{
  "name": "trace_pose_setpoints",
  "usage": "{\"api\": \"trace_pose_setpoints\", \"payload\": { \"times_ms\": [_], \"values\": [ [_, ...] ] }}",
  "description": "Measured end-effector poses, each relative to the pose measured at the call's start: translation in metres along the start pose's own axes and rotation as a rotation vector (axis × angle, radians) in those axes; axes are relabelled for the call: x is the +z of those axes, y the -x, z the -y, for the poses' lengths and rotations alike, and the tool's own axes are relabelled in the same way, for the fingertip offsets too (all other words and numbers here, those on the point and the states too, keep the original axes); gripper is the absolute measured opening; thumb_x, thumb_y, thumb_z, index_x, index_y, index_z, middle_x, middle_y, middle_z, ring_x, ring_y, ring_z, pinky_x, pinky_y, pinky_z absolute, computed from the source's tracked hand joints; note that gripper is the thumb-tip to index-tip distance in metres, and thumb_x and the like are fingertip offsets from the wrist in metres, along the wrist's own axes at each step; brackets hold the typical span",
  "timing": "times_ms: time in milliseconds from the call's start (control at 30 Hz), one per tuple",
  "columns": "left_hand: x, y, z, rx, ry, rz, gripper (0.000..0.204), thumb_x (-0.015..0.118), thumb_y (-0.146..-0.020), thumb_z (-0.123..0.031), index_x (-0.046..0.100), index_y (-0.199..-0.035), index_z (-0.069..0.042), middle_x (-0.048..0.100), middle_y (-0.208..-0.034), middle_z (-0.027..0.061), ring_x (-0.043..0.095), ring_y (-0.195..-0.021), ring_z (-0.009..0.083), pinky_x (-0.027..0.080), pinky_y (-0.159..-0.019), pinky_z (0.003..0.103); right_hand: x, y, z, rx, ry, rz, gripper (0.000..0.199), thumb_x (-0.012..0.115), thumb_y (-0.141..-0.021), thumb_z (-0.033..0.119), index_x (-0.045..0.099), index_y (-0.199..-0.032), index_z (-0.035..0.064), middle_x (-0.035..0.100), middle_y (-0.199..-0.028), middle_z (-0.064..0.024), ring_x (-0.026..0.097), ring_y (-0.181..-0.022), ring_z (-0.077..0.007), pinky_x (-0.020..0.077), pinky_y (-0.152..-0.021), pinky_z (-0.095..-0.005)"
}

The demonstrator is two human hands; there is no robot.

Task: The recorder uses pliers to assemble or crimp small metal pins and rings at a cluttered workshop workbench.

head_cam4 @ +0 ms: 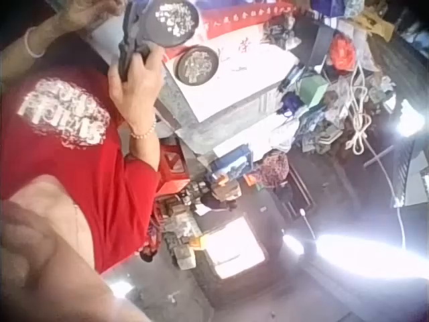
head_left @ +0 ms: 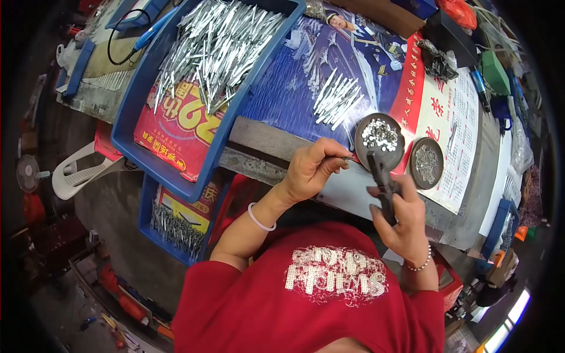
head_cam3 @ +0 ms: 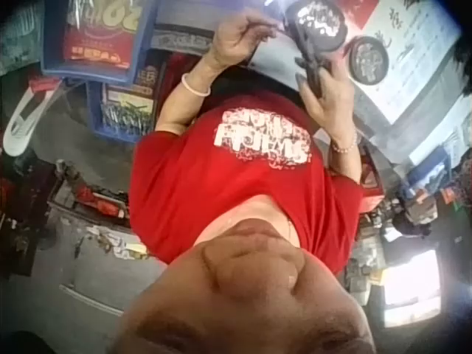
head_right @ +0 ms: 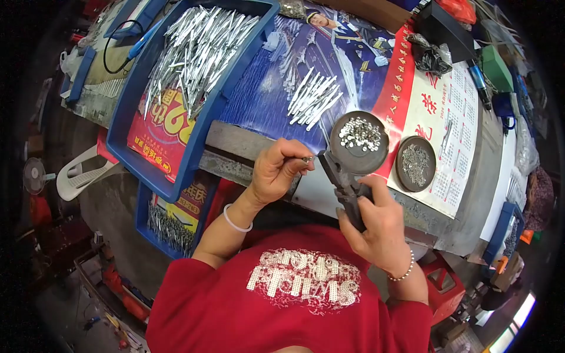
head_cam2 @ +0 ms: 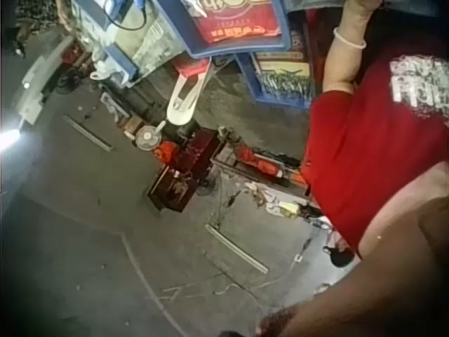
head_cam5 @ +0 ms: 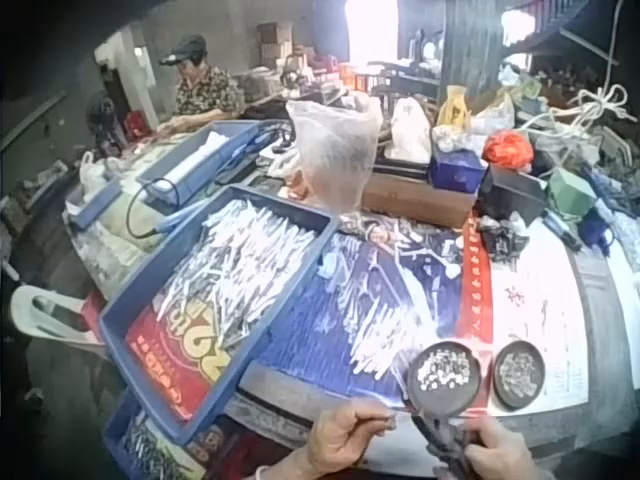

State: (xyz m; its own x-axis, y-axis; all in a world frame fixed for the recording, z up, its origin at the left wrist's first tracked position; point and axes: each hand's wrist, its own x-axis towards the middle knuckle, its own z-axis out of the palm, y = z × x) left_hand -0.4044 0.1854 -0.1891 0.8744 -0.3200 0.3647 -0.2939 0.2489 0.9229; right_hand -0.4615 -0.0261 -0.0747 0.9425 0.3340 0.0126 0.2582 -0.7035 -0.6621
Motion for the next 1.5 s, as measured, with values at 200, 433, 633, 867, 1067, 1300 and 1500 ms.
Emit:
{"api": "trace_pose_setpoints", "payload": {
  "times_ms": [200,433,633,867,1067,1300,1500],
  "values": [
    [0.002,0.003,0.001,-0.001,0.073,-0.082,0.01,0.062,-0.094,-0.003,0.06,-0.104,-0.002,0.067,-0.086,0.0087,0.065,-0.07,0.0129,0.052,-0.062,0.025,-0.022,-0.016,0.021,-0.176,0.178,-0.027,0.031,0.067,-0.068,-0.004,0.071,-0.098,0.0001,0.057,-0.103,-0.0158,0.061,-0.074,-0.0297,0.0496,-0.065,-0.0373],
    [-0.001,-0.004,-0.001,0.085,-0.039,-0.077,0.009,0.062,-0.093,-0.003,0.06,-0.101,-0.002,0.068,-0.083,0.0073,0.065,-0.066,0.013,0.051,-0.06,0.025,-0.015,-0.023,0.024,-0.14,0.127,-0.012,0.017,0.073,-0.071,0.002,0.063,-0.085,-0.0022,0.057,-0.103,-0.0181,0.061,-0.075,-0.0342,0.0499,-0.065,-0.0399],
    [0.0,0.003,-0.002,-0.019,0.141,-0.128,0.009,0.059,-0.097,-0.006,0.058,-0.104,-0.001,0.066,-0.085,0.0074,0.063,-0.07,0.012,0.051,-0.064,0.024,-0.025,-0.022,0.021,-0.116,-0.023,-0.004,0.021,0.078,-0.07,0.007,0.062,-0.08,-0.0008,0.056,-0.1,-0.0186,0.061,-0.066,-0.0326,0.049,-0.057,-0.0389],
    [0.012,0.008,-0.03,-0.362,0.664,-0.388,0.016,0.057,-0.1,-0.02,0.056,-0.104,-0.005,0.061,-0.093,0.0071,0.061,-0.07,0.0128,0.048,-0.063,0.023,-0.015,-0.004,0.003,-0.015,0.096,0.118,0.022,0.078,-0.074,0.015,0.063,-0.082,0.0001,0.056,-0.103,-0.0193,0.062,-0.08,-0.0343,0.0494,-0.061,-0.0425],
    [0.013,0.016,-0.042,-0.589,0.872,-0.303,0.017,0.055,-0.101,-0.023,0.057,-0.105,-0.007,0.058,-0.093,0.0079,0.05,-0.058,0.0106,0.043,-0.056,0.023,-0.007,0.01,-0.004,-0.033,0.153,0.175,0.033,0.083,-0.067,0.023,0.061,-0.076,0.0,0.053,-0.107,-0.0209,0.061,-0.077,-0.0368,0.0512,-0.064,-0.0433],
    [0.027,0.013,-0.058,-0.682,0.827,-0.319,0.012,0.05,-0.103,-0.018,0.055,-0.106,-0.006,0.06,-0.087,0.0044,0.052,-0.058,0.0085,0.04,-0.051,0.022,-0.013,0.014,-0.008,-0.064,0.159,0.233,0.05,0.087,-0.061,0.038,0.066,-0.087,0.0011,0.05,-0.115,-0.0222,0.06,-0.09,-0.0384,0.0521,-0.073,-0.0446],
    [0.032,0.013,-0.067,-0.706,0.661,-0.287,0.013,0.05,-0.103,-0.017,0.053,-0.104,-0.004,0.058,-0.082,0.0022,0.053,-0.056,0.0085,0.041,-0.049,0.022,-0.017,0.018,-0.01,-0.081,0.178,0.298,0.057,0.087,-0.059,0.041,0.066,-0.094,0.0017,0.049,-0.117,-0.0223,0.055,-0.105,-0.0395,0.0502,-0.08,-0.0455]
  ]
}}
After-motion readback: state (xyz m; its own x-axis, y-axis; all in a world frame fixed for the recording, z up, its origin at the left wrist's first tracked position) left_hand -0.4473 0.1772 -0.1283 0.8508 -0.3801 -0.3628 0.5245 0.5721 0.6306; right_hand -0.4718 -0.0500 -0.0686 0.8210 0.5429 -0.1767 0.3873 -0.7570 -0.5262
